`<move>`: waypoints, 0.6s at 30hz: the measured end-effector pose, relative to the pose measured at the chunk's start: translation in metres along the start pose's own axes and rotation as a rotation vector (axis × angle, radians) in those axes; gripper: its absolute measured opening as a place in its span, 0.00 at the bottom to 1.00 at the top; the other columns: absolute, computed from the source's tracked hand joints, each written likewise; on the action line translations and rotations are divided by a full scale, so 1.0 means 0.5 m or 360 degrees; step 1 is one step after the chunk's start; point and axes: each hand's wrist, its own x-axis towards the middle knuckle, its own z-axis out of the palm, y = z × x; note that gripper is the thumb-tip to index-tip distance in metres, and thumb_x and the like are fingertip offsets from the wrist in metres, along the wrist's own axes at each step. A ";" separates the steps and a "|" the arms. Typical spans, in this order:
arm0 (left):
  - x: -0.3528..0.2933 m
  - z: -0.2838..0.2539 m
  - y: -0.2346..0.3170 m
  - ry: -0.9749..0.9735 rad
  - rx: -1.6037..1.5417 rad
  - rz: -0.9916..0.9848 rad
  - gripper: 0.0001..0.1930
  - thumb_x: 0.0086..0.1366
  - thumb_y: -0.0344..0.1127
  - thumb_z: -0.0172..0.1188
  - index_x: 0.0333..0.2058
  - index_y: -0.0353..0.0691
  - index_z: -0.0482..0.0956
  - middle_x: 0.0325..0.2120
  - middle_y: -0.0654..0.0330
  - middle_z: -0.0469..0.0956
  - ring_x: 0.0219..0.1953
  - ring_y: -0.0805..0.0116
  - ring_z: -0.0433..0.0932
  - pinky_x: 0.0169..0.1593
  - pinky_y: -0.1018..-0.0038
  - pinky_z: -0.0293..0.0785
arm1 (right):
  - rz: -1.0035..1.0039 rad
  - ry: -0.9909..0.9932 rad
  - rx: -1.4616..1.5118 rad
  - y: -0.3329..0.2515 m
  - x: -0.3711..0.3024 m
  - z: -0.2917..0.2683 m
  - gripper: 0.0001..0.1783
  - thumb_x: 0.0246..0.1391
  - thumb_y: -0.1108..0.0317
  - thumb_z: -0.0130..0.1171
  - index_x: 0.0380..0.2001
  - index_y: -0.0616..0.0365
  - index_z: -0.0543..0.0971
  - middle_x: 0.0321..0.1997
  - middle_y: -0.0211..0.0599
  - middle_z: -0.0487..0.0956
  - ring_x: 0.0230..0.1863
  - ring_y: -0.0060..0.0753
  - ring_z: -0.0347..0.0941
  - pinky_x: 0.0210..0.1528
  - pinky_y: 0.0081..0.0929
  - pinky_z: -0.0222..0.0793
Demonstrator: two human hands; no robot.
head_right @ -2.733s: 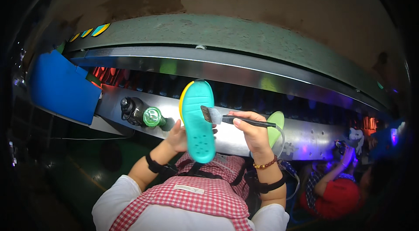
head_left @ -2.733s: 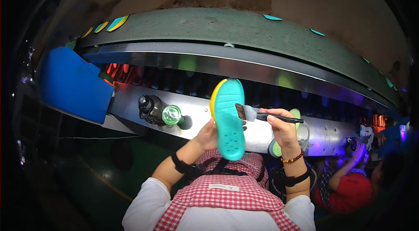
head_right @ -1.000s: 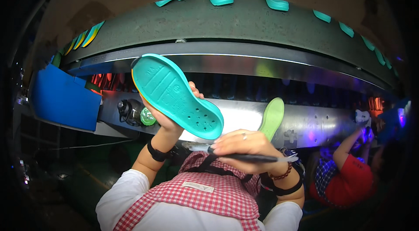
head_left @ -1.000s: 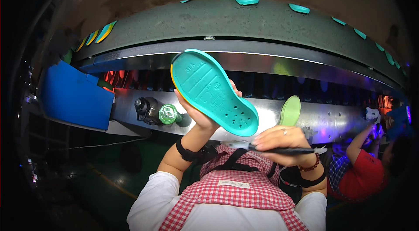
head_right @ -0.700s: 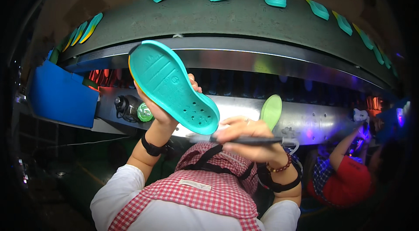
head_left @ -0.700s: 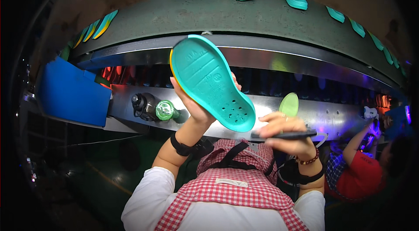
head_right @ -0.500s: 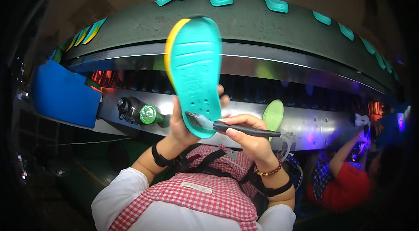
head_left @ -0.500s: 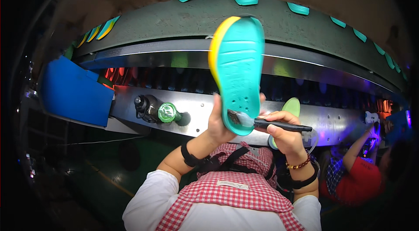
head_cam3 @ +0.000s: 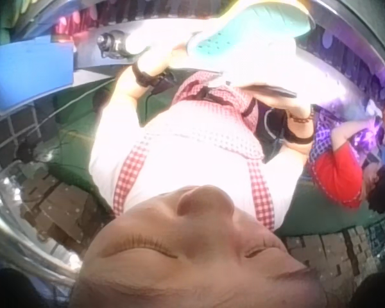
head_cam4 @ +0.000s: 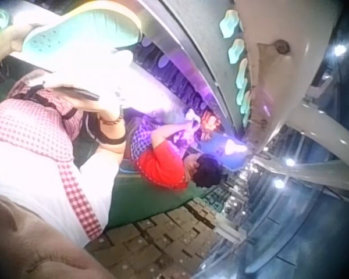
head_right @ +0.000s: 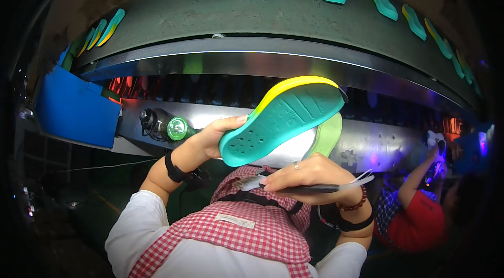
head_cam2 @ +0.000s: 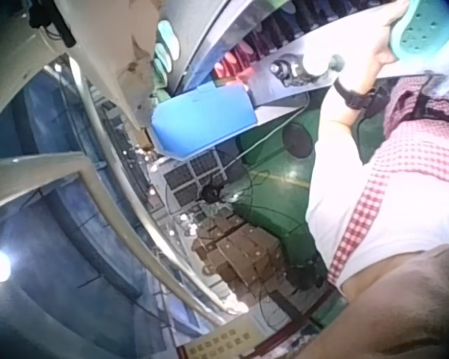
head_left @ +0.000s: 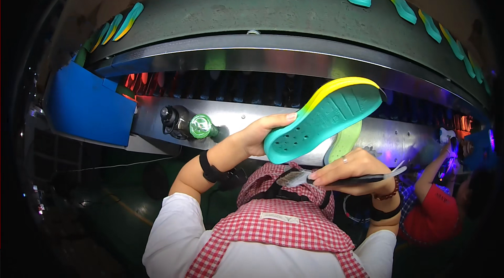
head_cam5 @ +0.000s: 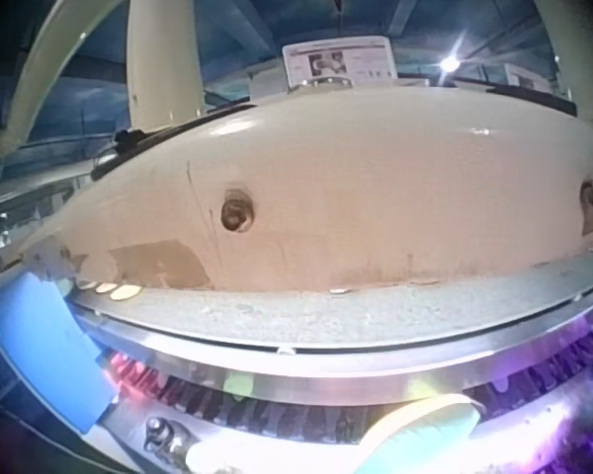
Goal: Applying adhesive to the bottom of shoe soles with a brush in a manufacturing environment.
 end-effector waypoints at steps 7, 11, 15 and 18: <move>0.004 0.033 0.014 0.0041 0.0601 -0.0265 0.29 0.60 0.47 0.48 0.54 0.31 0.60 0.45 0.50 0.70 0.44 0.63 0.72 0.50 0.71 0.66 | 0.0037 -0.0100 -0.0342 -0.001 -0.007 -0.014 0.12 0.37 0.78 0.62 0.31 0.57 0.79 0.36 0.39 0.79 0.35 0.37 0.77 0.36 0.25 0.72; -0.010 0.004 0.016 0.0091 0.0313 -0.0442 0.30 0.60 0.48 0.47 0.54 0.31 0.60 0.46 0.48 0.70 0.44 0.62 0.72 0.48 0.70 0.69 | 0.0057 -0.0003 -0.0264 0.007 -0.023 -0.020 0.12 0.38 0.78 0.60 0.31 0.57 0.79 0.37 0.38 0.79 0.37 0.36 0.77 0.38 0.24 0.72; -0.033 0.005 0.031 0.0116 0.0447 -0.0322 0.29 0.59 0.47 0.47 0.52 0.29 0.63 0.43 0.46 0.71 0.41 0.60 0.74 0.44 0.70 0.72 | 0.0055 0.0011 -0.0286 -0.004 -0.032 -0.018 0.12 0.38 0.78 0.60 0.31 0.57 0.79 0.36 0.38 0.79 0.36 0.36 0.77 0.38 0.23 0.73; -0.050 0.001 0.036 0.0224 0.0288 -0.0252 0.28 0.57 0.45 0.47 0.51 0.28 0.64 0.41 0.46 0.73 0.38 0.58 0.76 0.42 0.68 0.74 | 0.0054 0.0397 -0.0212 0.010 -0.056 -0.005 0.12 0.37 0.79 0.61 0.31 0.58 0.79 0.36 0.42 0.79 0.37 0.36 0.77 0.38 0.24 0.73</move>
